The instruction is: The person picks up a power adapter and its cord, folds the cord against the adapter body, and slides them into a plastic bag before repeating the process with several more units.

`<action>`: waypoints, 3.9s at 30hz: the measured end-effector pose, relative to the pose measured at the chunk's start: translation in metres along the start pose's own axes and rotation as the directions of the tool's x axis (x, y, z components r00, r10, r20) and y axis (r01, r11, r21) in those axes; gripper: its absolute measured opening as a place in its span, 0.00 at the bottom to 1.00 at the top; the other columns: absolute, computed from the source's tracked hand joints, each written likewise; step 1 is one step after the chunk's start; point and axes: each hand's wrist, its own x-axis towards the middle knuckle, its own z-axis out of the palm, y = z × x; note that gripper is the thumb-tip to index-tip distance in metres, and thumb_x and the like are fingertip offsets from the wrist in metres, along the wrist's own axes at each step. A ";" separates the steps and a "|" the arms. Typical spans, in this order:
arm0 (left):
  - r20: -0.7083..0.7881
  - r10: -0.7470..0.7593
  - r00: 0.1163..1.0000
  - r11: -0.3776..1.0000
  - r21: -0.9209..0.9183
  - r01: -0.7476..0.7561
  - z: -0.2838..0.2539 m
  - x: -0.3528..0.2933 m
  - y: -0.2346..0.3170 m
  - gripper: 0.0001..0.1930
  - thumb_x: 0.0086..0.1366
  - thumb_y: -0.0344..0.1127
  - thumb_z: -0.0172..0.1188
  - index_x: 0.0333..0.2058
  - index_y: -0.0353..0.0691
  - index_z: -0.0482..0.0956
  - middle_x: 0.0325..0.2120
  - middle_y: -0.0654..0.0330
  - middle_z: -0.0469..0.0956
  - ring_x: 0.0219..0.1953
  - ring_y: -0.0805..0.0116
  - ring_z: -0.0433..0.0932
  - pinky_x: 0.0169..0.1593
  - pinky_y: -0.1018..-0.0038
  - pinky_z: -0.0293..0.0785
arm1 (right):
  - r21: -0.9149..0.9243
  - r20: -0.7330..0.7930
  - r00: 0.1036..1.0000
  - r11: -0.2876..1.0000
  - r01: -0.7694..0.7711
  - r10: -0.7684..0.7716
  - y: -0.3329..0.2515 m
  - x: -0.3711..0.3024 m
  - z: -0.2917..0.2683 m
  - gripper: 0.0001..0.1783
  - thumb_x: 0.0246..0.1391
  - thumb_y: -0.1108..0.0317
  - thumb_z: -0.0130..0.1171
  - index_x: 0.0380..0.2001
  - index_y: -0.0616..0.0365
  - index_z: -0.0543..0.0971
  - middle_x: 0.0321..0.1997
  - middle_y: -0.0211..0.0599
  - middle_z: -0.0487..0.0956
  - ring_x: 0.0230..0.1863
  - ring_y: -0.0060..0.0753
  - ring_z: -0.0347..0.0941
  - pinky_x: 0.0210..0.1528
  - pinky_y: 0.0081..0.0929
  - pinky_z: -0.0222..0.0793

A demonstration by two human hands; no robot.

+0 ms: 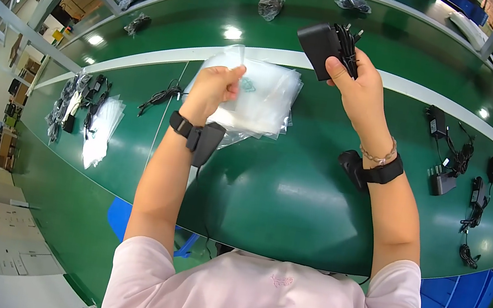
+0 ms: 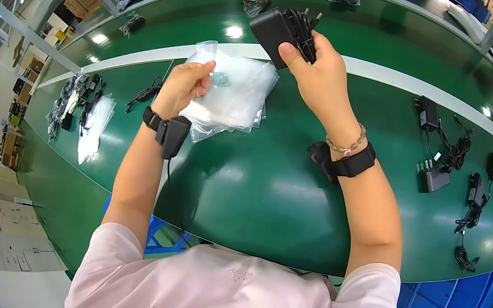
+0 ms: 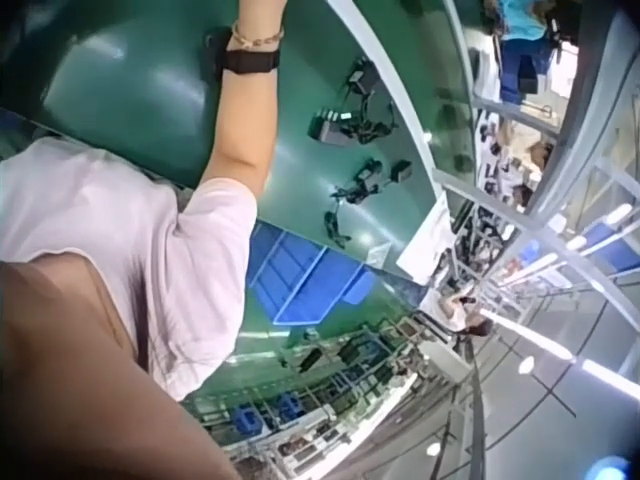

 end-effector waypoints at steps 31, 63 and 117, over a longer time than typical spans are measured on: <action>0.262 0.153 0.953 0.945 0.243 -0.218 0.098 -0.044 -0.037 0.10 0.57 0.36 0.59 0.25 0.35 0.73 0.16 0.65 0.72 0.17 0.79 0.69 0.20 0.82 0.65 | -0.498 0.099 0.992 0.867 -0.016 0.075 0.011 -0.095 -0.028 0.21 0.47 0.63 0.61 0.42 0.64 0.70 0.37 0.43 0.76 0.35 0.38 0.73 0.38 0.27 0.69; 0.401 0.671 0.623 0.652 0.080 -0.754 0.113 -0.081 -0.010 0.06 0.58 0.27 0.56 0.33 0.36 0.69 0.20 0.63 0.72 0.22 0.78 0.70 0.27 0.81 0.67 | -0.144 -0.152 0.982 0.985 0.092 -0.114 0.015 -0.065 0.005 0.13 0.47 0.73 0.57 0.38 0.61 0.71 0.33 0.35 0.75 0.31 0.31 0.71 0.36 0.23 0.68; 0.232 0.205 0.951 0.966 -0.206 -0.158 0.037 -0.086 -0.022 0.24 0.55 0.39 0.63 0.48 0.34 0.67 0.41 0.62 0.73 0.40 0.73 0.72 0.46 0.75 0.68 | -0.035 0.401 0.867 0.951 -0.307 0.295 0.011 -0.050 0.044 0.15 0.46 0.72 0.60 0.39 0.64 0.73 0.25 0.25 0.73 0.23 0.13 0.64 0.22 0.13 0.60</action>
